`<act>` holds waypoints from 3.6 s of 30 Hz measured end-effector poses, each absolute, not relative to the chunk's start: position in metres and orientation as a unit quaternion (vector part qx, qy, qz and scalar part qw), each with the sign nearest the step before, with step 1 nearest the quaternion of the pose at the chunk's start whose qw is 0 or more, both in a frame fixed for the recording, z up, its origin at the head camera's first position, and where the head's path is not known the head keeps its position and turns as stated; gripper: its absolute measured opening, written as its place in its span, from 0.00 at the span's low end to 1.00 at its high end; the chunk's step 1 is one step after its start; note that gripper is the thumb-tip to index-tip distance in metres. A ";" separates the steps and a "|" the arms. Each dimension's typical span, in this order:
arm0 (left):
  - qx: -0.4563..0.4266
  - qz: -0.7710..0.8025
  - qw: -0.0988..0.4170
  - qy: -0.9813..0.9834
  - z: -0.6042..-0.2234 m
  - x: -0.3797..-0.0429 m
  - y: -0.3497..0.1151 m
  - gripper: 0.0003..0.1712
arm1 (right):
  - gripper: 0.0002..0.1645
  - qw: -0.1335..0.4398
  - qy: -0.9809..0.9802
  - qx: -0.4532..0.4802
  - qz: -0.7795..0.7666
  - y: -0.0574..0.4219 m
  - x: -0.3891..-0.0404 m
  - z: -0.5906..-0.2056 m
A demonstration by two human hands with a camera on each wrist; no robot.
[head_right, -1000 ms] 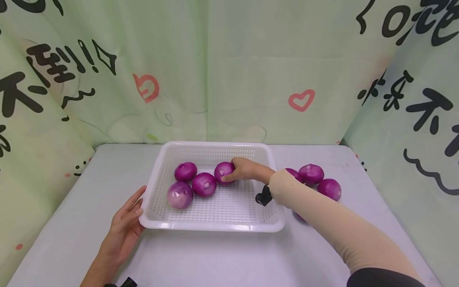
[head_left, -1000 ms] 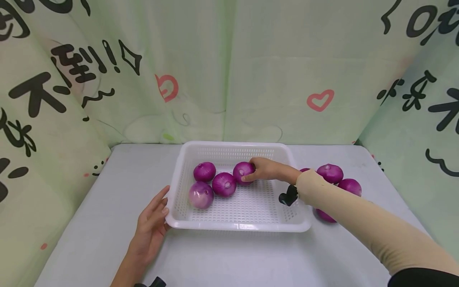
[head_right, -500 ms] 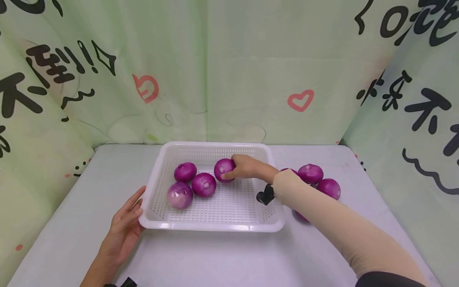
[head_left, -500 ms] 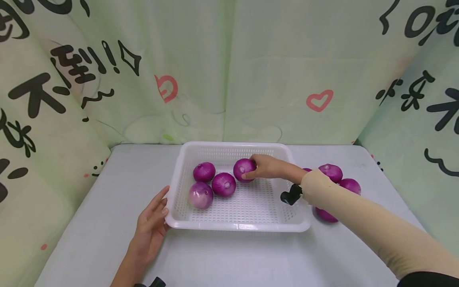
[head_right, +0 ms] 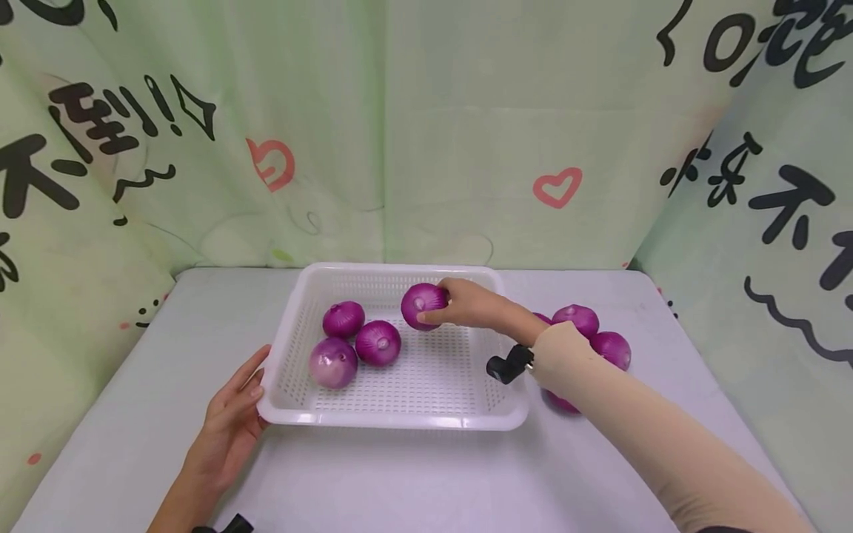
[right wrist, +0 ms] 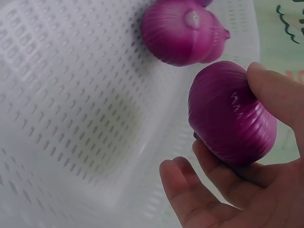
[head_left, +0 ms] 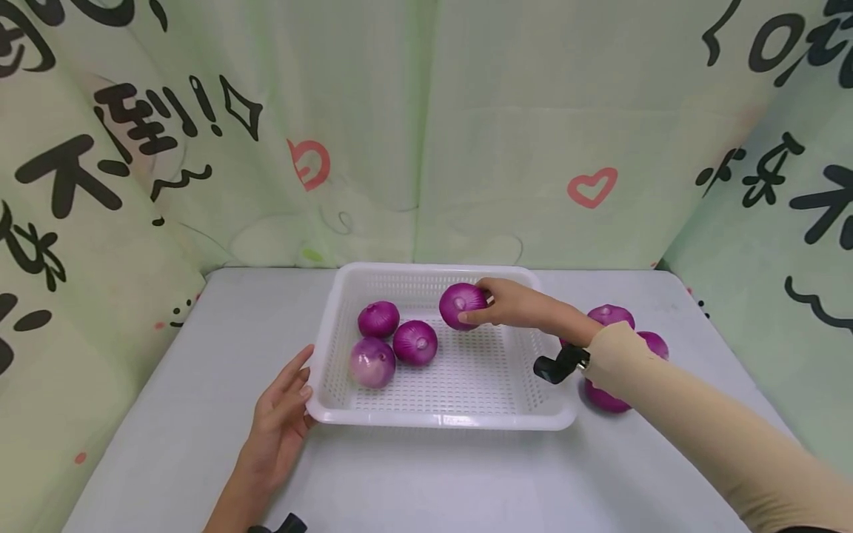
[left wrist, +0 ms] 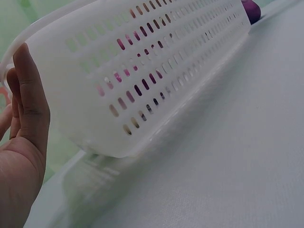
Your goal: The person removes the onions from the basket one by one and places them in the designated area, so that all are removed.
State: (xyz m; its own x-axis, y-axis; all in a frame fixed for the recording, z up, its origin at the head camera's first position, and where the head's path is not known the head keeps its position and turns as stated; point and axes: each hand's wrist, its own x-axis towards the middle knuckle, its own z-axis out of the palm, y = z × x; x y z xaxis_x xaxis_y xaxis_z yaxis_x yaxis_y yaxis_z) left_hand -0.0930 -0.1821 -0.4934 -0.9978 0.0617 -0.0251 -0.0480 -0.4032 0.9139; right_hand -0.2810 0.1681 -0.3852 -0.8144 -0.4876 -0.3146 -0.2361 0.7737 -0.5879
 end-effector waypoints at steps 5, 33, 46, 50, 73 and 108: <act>0.009 0.838 0.033 0.544 -0.493 -0.094 -0.183 0.33 | 0.42 0.242 0.908 -0.171 -0.296 0.176 -0.278 -0.375; 0.012 0.839 0.034 0.544 -0.494 -0.094 -0.184 0.33 | 0.48 0.194 0.908 -0.118 -0.351 0.256 -0.305 -0.332; 0.004 0.838 0.034 0.545 -0.490 -0.092 -0.182 0.32 | 0.52 0.193 0.905 -0.107 -0.365 0.300 -0.316 -0.341; 0.006 0.837 0.035 0.547 -0.492 -0.093 -0.183 0.33 | 0.52 0.193 0.908 -0.101 -0.356 0.310 -0.320 -0.351; 0.010 0.837 0.036 0.545 -0.494 -0.094 -0.184 0.33 | 0.57 0.188 0.954 -0.098 -0.211 0.330 -0.340 -0.401; 0.020 0.837 0.035 0.545 -0.494 -0.093 -0.182 0.33 | 0.54 0.229 0.955 -0.107 -0.152 0.343 -0.333 -0.421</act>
State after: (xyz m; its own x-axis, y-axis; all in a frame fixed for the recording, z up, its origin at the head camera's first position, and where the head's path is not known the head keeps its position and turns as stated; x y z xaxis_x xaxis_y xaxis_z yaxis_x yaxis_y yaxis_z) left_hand -0.0934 -0.1819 -0.4935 -0.9968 0.0801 -0.0037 -0.0358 -0.4036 0.9143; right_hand -0.3328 0.3434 -0.4210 -0.8718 -0.2741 -0.4060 -0.1349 0.9311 -0.3389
